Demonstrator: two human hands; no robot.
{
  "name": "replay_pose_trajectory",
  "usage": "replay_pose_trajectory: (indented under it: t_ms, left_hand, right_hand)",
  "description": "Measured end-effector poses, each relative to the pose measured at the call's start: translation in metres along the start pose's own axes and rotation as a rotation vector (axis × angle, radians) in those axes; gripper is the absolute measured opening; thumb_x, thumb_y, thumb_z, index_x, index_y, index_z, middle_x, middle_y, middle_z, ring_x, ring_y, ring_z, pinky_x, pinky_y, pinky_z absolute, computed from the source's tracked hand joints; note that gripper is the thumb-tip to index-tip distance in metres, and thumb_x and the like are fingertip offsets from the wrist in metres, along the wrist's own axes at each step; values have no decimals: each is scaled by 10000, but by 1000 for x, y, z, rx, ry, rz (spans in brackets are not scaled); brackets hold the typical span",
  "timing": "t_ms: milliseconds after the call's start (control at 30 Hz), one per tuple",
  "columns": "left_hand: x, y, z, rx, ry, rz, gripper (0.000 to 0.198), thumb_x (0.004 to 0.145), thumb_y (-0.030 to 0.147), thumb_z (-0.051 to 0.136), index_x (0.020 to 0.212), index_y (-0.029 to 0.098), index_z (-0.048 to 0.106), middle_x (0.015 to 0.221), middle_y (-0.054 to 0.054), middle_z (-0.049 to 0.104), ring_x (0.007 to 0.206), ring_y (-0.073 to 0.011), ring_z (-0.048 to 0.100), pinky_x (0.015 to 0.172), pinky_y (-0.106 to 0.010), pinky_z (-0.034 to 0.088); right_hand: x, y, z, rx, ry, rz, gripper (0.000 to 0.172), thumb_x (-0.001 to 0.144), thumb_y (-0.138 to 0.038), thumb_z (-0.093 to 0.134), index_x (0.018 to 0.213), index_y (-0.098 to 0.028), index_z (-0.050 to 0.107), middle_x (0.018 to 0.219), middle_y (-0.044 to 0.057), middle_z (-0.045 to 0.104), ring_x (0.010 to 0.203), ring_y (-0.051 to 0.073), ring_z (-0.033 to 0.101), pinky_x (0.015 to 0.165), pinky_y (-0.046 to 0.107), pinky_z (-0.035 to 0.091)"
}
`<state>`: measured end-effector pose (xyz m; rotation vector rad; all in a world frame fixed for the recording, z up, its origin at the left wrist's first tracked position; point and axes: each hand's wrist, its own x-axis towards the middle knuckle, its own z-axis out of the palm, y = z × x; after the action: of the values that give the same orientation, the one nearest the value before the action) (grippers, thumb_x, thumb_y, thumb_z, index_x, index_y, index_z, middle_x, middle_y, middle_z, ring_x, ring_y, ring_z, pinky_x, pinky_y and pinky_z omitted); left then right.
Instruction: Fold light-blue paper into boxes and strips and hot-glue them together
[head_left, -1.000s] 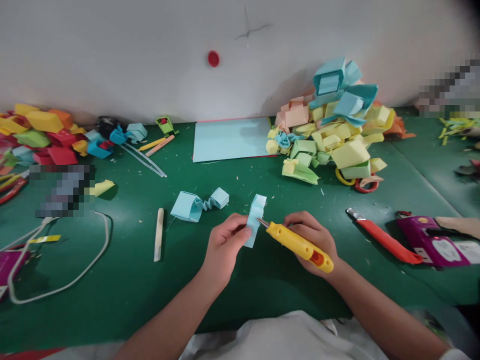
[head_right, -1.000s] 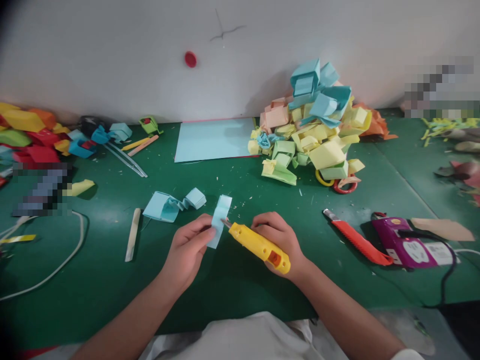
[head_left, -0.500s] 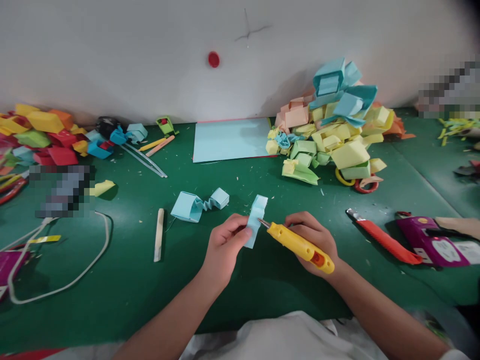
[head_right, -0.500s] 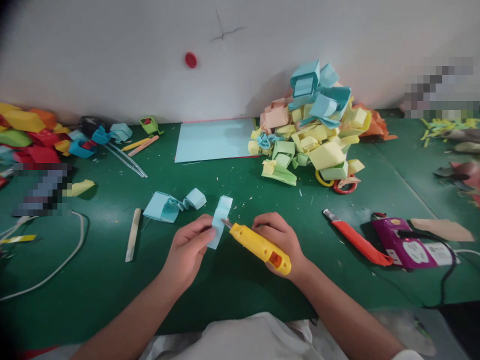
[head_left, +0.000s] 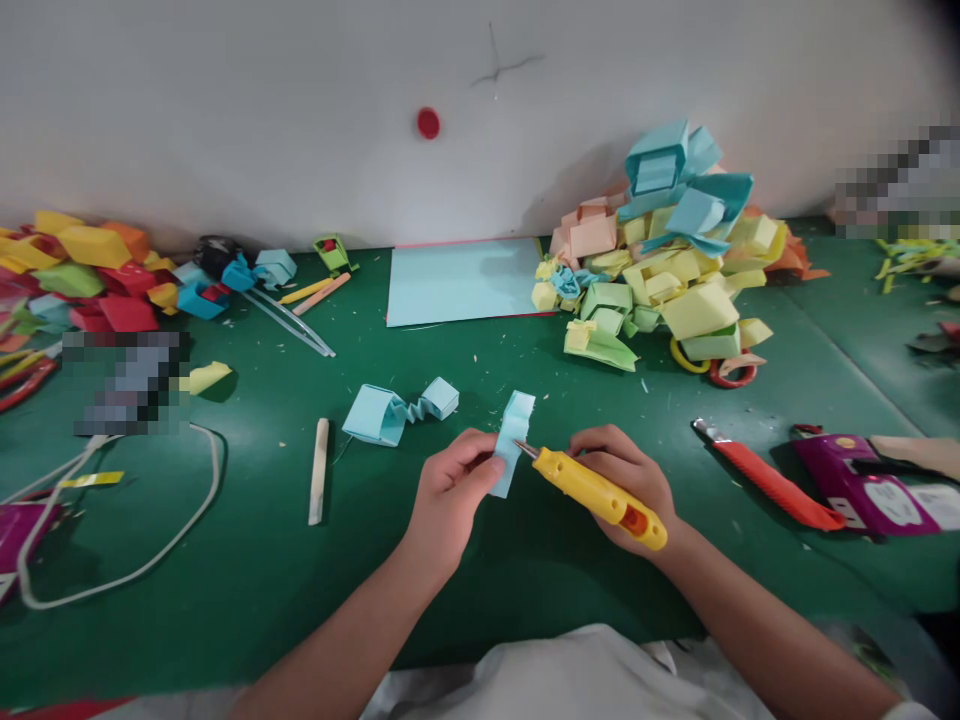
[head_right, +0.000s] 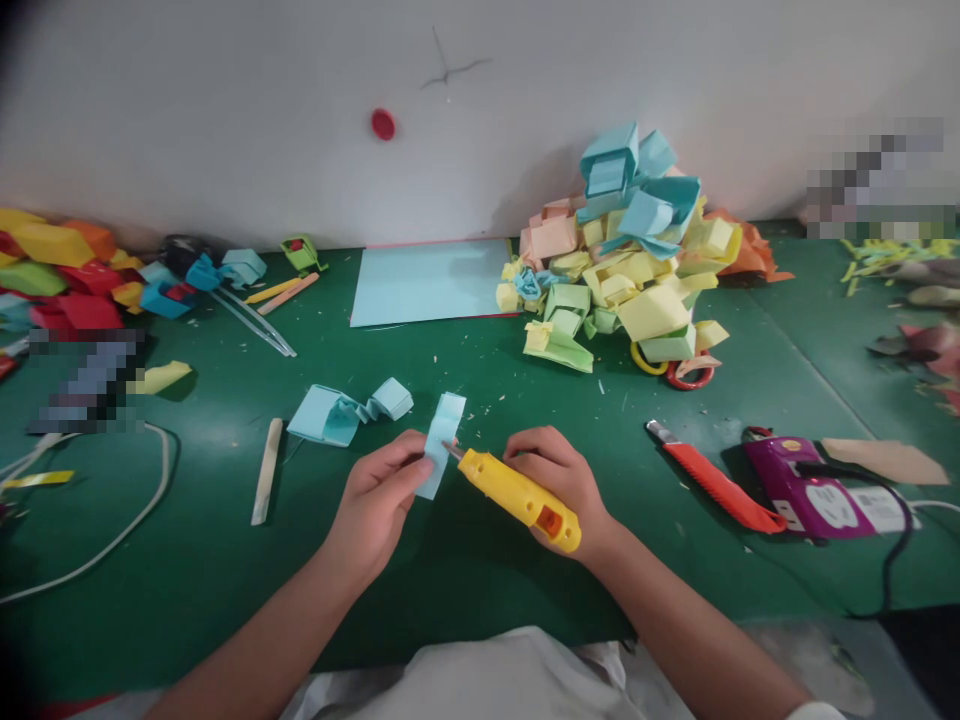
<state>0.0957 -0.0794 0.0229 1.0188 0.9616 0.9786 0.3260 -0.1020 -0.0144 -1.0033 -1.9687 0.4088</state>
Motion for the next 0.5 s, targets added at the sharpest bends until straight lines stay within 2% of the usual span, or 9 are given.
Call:
replay_pose_trajectory:
  t_ms: [167, 500]
  left_hand:
    - [0, 1, 1, 10, 0, 3, 184, 866, 283, 665, 955, 205, 806, 910, -53, 622, 802, -171, 522, 693, -282, 413]
    - [-1, -1, 0, 21, 9, 6, 175, 863, 272, 660, 940, 211, 806, 891, -45, 605, 787, -166, 509, 682, -282, 398]
  right_hand:
    - [0, 0, 0, 6, 0, 13, 98, 969, -301, 560, 997, -234, 625, 991, 95, 642, 876, 240, 649, 734, 382, 546]
    - [0, 0, 0, 21, -11, 22, 82, 967, -276, 559, 1000, -230, 617, 1003, 98, 633, 874, 236, 643, 741, 379, 543]
